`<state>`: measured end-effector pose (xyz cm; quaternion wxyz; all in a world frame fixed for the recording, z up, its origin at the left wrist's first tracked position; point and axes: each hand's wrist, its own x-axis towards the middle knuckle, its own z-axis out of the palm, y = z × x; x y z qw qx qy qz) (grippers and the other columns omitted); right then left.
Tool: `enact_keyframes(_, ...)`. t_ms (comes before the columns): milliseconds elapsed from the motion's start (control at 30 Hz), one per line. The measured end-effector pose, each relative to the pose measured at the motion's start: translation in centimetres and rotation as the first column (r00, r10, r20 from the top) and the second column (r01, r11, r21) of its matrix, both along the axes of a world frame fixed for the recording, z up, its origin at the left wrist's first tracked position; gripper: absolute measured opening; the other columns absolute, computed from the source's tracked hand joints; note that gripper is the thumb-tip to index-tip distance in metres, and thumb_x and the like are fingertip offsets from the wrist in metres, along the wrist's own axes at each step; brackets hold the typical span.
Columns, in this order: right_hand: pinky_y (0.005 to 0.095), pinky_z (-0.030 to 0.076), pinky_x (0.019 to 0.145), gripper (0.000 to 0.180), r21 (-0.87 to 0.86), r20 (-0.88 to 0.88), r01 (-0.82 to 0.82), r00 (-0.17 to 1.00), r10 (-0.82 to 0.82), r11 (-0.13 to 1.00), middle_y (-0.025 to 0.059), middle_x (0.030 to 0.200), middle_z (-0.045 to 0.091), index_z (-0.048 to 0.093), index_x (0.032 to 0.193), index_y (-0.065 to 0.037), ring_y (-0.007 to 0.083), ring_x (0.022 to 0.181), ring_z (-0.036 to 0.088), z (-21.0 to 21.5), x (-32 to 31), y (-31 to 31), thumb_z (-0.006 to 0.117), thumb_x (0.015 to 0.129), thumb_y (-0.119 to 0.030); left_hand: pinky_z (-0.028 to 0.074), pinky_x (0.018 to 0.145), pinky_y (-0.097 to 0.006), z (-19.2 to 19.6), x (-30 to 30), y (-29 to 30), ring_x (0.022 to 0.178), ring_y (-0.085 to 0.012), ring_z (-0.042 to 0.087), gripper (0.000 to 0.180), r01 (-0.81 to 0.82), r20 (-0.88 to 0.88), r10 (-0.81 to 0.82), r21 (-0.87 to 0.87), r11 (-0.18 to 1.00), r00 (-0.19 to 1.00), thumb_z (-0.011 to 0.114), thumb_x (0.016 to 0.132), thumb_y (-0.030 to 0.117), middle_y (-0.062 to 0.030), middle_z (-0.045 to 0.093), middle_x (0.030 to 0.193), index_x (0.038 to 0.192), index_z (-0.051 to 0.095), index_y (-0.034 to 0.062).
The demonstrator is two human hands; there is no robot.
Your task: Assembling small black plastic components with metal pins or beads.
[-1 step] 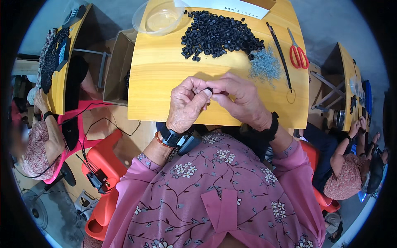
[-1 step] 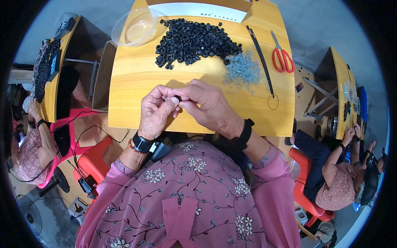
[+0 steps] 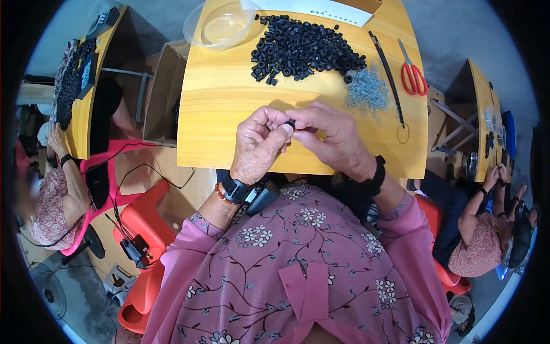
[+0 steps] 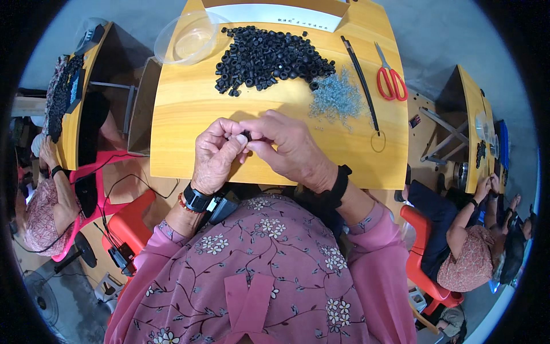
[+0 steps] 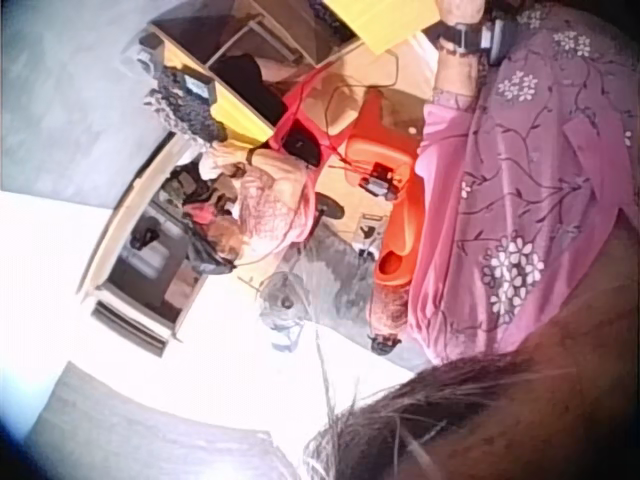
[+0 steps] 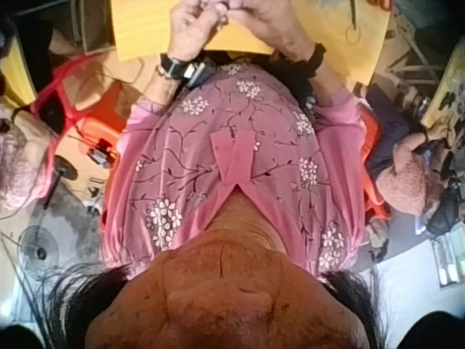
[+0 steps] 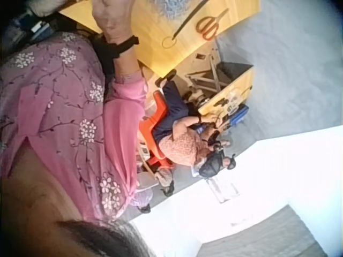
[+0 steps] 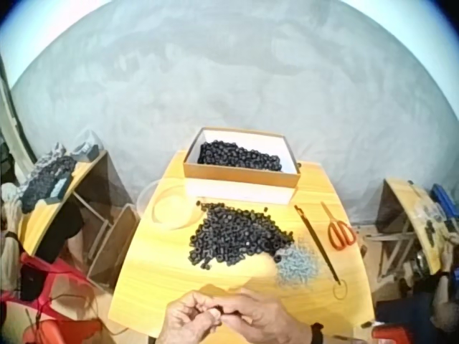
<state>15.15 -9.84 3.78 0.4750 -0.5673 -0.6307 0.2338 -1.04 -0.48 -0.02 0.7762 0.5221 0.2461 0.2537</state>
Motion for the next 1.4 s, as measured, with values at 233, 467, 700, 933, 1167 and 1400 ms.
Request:
enact_keyframes(233,0.0406,0.048,0.063,0.035,-0.01,0.22,0.053,0.974,-0.05,0.999,0.0132,0.085,0.055,0.055,0.107,-0.002,0.0336,0.073,0.059,0.58,-0.69,0.2,0.074,0.079,-0.01,0.049,0.065,-0.023,-0.24,-0.12,0.13,0.075,-0.01,0.06,0.01,0.014,0.053,-0.008,-0.12,0.993,0.999,0.06,0.093,0.003,-0.0064,0.065,0.091,0.102,0.059,-0.0013)
enact_keyframes(467,0.0436,0.048,0.062,0.029,-0.029,0.351,0.085,0.934,-0.069,0.996,0.0138,0.082,0.053,0.053,0.097,-0.002,0.0348,0.072,0.058,-0.06,-1.0,0.35,0.073,0.077,-0.009,0.052,0.073,-0.026,-0.17,0.02,0.26,0.078,-0.0115,0.062,0.013,0.014,0.032,-0.009,-0.145,0.989,0.999,0.059,0.093,0.002,-0.0072,0.066,0.093,0.105,0.06,-0.0033)
enact_keyframes(700,0.0432,0.048,0.061,0.029,0.009,0.289,0.132,0.949,-0.129,0.991,0.0142,0.082,0.053,0.053,0.097,-0.002,0.0351,0.073,0.059,0.69,-0.96,0.1,0.073,0.078,-0.009,0.052,0.073,-0.027,0.59,-0.01,0.27,0.078,-0.0119,0.061,0.013,0.046,0.005,-0.046,-0.084,0.995,0.999,0.058,0.095,0.005,-0.0074,0.066,0.09,0.104,0.061,-0.0042)
enact_keyframes(933,0.0429,0.048,0.061,0.026,0.008,0.334,0.087,0.939,-0.085,0.996,0.014,0.082,0.054,0.052,0.095,-0.002,0.0346,0.072,0.06,0.29,-0.85,0.28,0.072,0.08,-0.011,0.05,0.067,-0.025,0.47,0.09,0.31,0.072,-0.0112,0.059,0.014,0.064,0.016,-0.063,-0.083,0.994,0.998,0.059,0.097,0.009,-0.0066,0.066,0.085,0.099,0.062,-0.0044)
enact_keyframes(1167,0.0418,0.05,0.06,0.023,-0.045,0.453,0.066,0.891,-0.039,0.997,0.0134,0.082,0.055,0.054,0.094,-0.002,0.0333,0.07,0.061,0.52,-0.89,0.29,0.069,0.083,-0.015,0.049,0.066,-0.025,0.26,0.25,-0.03,0.07,-0.0113,0.059,0.015,0.028,-0.024,-0.029,-0.035,0.999,0.999,0.058,0.098,0.01,-0.0065,0.066,0.083,0.098,0.061,-0.0042)
enact_keyframes(1400,0.0432,0.051,0.062,0.03,-0.014,0.436,0.098,0.896,-0.082,0.995,0.0156,0.087,0.056,0.055,0.105,0.001,0.0356,0.074,0.062,0.08,-1.14,0.19,0.069,0.084,-0.014,0.05,0.066,-0.025,0.25,0.45,-0.28,0.072,-0.0126,0.061,0.012,-0.001,-0.042,0.0,-0.023,1.0,0.999,0.056,0.099,0.007,-0.008,0.066,0.084,0.098,0.059,-0.004)
